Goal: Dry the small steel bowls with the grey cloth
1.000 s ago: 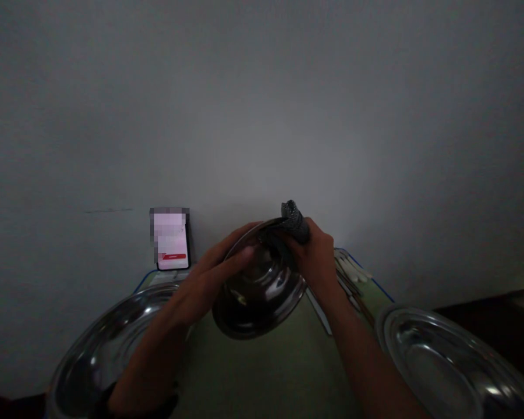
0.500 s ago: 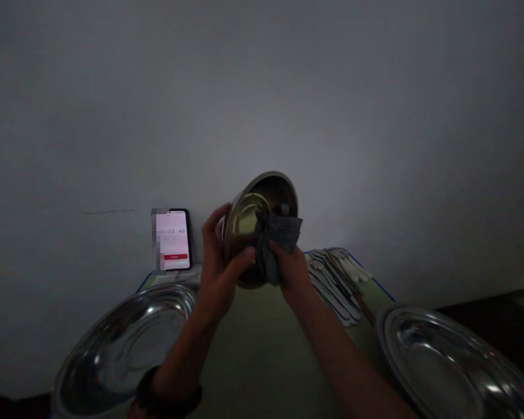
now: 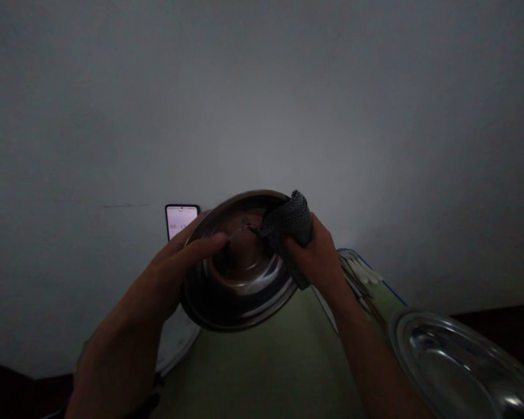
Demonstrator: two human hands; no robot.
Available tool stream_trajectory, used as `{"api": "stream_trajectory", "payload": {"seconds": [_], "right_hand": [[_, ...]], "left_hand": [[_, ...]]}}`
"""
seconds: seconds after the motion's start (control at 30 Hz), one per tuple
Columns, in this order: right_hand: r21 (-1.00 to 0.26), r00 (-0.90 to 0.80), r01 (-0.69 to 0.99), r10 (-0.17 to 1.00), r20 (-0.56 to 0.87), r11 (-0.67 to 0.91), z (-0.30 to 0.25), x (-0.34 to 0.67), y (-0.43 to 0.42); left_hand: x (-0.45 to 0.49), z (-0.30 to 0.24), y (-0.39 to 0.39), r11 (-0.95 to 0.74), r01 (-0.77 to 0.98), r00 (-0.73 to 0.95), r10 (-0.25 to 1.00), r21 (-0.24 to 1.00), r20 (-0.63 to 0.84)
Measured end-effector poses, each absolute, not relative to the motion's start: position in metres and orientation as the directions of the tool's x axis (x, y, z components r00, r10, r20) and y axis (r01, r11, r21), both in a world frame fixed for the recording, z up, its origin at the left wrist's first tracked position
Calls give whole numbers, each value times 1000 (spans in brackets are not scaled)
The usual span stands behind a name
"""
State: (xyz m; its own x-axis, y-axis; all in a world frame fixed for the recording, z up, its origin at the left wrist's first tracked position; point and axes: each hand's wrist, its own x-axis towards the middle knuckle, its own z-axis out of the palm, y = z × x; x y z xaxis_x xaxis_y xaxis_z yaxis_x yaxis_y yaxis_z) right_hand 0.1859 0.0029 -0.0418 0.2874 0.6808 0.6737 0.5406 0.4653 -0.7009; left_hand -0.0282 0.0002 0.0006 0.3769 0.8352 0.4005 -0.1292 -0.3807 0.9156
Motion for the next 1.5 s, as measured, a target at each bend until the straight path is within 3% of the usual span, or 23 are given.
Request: {"api": "stream_trajectory", "payload": {"seconds": [0.13, 0.23, 0.33, 0.43, 0.5, 0.57, 0.63, 0.77, 0.9, 1.03, 1.17, 1.33, 1.4, 1.5], "right_hand": [[-730, 435, 543, 605, 667, 415, -46, 185, 6], [-819, 560, 378, 598, 573, 431, -52, 182, 13], [-908, 627, -21, 713, 314, 418, -63, 166, 20], [-814, 447, -486, 891, 82, 319, -78, 143, 24], [-767, 321, -601, 947, 25, 224, -86, 131, 27], [-786, 300, -589, 954, 1, 186, -92, 130, 30], [-846, 369, -483, 929, 39, 227, -92, 139, 32], [-917, 450, 24, 815, 365, 398, -75, 172, 28], [-727, 242, 475, 720, 650, 497, -51, 188, 10], [-568, 88, 630, 678, 730, 530, -45, 180, -1], [-638, 274, 616, 633, 724, 462, -53, 174, 3], [-800, 489, 455, 641, 591, 391, -66, 174, 16], [-900, 568, 282, 698, 436, 333, -75, 167, 22], [-948, 569, -164, 811, 137, 274, -91, 144, 28]], "left_hand": [[-17, 3, -4, -404, -112, 368, 832, 908, 416], [1, -1, -8, -414, -267, 309, 819, 870, 484], [24, -16, -8, -528, -394, 72, 798, 752, 598], [42, -37, -2, -746, -230, -123, 660, 626, 741], [46, -46, 4, -796, -96, -116, 606, 598, 787], [41, -45, 9, -768, -86, -61, 640, 635, 766], [30, -36, 12, -662, -183, 16, 737, 727, 676], [-3, -8, 9, -375, -270, 149, 894, 887, 423], [-20, 3, 3, -329, -142, 276, 893, 934, 356], [-13, -2, 1, -475, 66, 439, 803, 877, 402], [-6, -2, -1, -561, 170, 405, 790, 810, 461], [-4, 0, -5, -577, 111, 297, 796, 809, 527], [1, -2, -5, -599, 12, 160, 792, 801, 590], [14, -9, -6, -658, -132, -80, 753, 742, 653]]}}
